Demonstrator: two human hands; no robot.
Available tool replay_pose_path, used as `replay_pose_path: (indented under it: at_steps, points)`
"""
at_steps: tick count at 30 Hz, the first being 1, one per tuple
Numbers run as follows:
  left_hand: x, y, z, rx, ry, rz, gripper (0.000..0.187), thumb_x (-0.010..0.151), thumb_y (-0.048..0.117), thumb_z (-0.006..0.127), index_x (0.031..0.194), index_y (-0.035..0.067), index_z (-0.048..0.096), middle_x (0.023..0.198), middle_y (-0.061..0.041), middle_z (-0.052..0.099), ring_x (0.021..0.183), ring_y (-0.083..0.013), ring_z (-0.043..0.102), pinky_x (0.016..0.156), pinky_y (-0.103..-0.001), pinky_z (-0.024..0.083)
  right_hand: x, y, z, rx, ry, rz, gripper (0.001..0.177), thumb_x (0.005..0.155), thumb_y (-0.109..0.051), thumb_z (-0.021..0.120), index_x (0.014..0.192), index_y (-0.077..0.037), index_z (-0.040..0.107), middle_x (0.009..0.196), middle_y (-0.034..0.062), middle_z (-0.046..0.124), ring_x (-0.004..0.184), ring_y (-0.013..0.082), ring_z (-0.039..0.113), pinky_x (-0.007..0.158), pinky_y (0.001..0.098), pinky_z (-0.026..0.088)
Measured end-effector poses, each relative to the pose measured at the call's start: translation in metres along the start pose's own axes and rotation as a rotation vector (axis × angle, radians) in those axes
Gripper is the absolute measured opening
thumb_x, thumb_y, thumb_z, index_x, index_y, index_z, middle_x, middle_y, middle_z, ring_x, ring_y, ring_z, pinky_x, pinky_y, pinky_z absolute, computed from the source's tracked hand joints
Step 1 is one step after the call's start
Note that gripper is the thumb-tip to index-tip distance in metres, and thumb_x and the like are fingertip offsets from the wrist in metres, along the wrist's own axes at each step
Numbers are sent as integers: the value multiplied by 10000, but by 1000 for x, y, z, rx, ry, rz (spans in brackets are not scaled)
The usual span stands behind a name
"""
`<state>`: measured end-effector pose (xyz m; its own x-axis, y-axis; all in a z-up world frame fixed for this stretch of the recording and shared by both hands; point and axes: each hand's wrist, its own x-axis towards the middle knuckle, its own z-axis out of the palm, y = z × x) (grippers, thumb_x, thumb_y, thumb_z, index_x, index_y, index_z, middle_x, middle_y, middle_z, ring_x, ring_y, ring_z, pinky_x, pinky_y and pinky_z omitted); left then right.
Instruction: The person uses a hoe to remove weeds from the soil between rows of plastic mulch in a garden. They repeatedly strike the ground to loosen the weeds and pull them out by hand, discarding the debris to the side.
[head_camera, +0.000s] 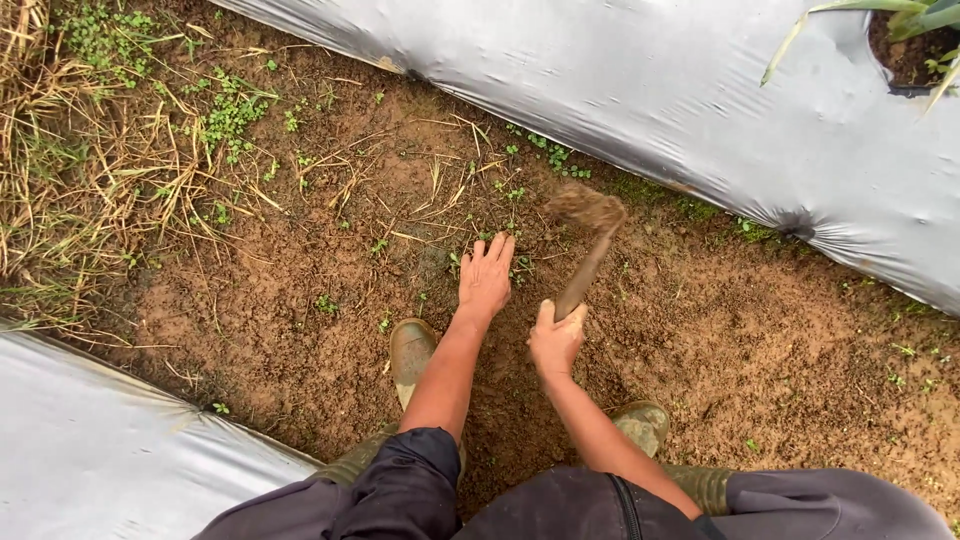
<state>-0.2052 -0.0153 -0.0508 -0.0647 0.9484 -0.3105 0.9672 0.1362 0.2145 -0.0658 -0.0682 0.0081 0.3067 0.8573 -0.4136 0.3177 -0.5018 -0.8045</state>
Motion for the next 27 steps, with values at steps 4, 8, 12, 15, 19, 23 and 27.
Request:
replay_pose_path:
  at_steps: [4, 8, 12, 15, 19, 23, 27]
  points:
    - [-3, 4, 0, -35, 4, 4, 835, 819, 194, 757, 1543, 157, 344, 1544, -43, 367, 1211, -257, 401, 907, -420, 464, 38, -17, -19, -43, 65, -75, 262, 1018, -222, 590, 1133, -25, 462, 766, 148, 611, 500, 189, 604, 408, 274, 550]
    - [-8, 6, -9, -74, 27, -30, 812, 833, 204, 749, 1532, 152, 340, 1528, -46, 357, 1221, -264, 402, 903, -418, 470, 53, 5, -13, -105, 100, -98, 284, 943, -237, 602, 1063, -21, 460, 653, 142, 620, 403, 238, 609, 372, 332, 515]
    - [-22, 14, -41, -159, 15, -97, 756, 873, 262, 704, 1537, 151, 360, 1529, -54, 350, 1245, -260, 392, 913, -392, 468, 26, 26, -13, -111, 33, -6, 283, 916, -223, 607, 1048, -2, 491, 640, 156, 623, 396, 257, 625, 361, 349, 520]
    - [-26, 17, -45, -180, 17, -128, 765, 869, 299, 710, 1537, 163, 362, 1530, -46, 340, 1268, -269, 378, 933, -402, 457, 17, -2, -13, -63, 77, -11, 303, 937, -237, 618, 1065, 6, 490, 670, 171, 613, 418, 269, 621, 379, 355, 512]
    - [-23, 16, -25, -153, 13, -113, 776, 866, 290, 717, 1534, 156, 345, 1547, -49, 316, 1292, -294, 375, 950, -436, 461, 39, 2, -11, 9, 89, -30, 272, 935, -171, 584, 1082, 31, 477, 682, 203, 603, 385, 263, 594, 333, 347, 466]
    - [-16, 13, -12, -132, 42, -117, 798, 844, 172, 774, 1523, 167, 354, 1532, -39, 342, 1301, -302, 382, 933, -433, 466, -6, 1, 1, -27, -29, 63, 368, 968, -194, 584, 1207, 54, 454, 799, 216, 620, 425, 241, 612, 367, 334, 512]
    - [-14, 2, 12, -99, 79, -152, 799, 841, 152, 803, 1511, 150, 366, 1526, -47, 346, 1298, -299, 375, 931, -418, 462, -58, 17, 19, -56, -233, 160, 398, 1000, -190, 585, 1286, 55, 454, 867, 228, 629, 476, 211, 632, 393, 301, 544]
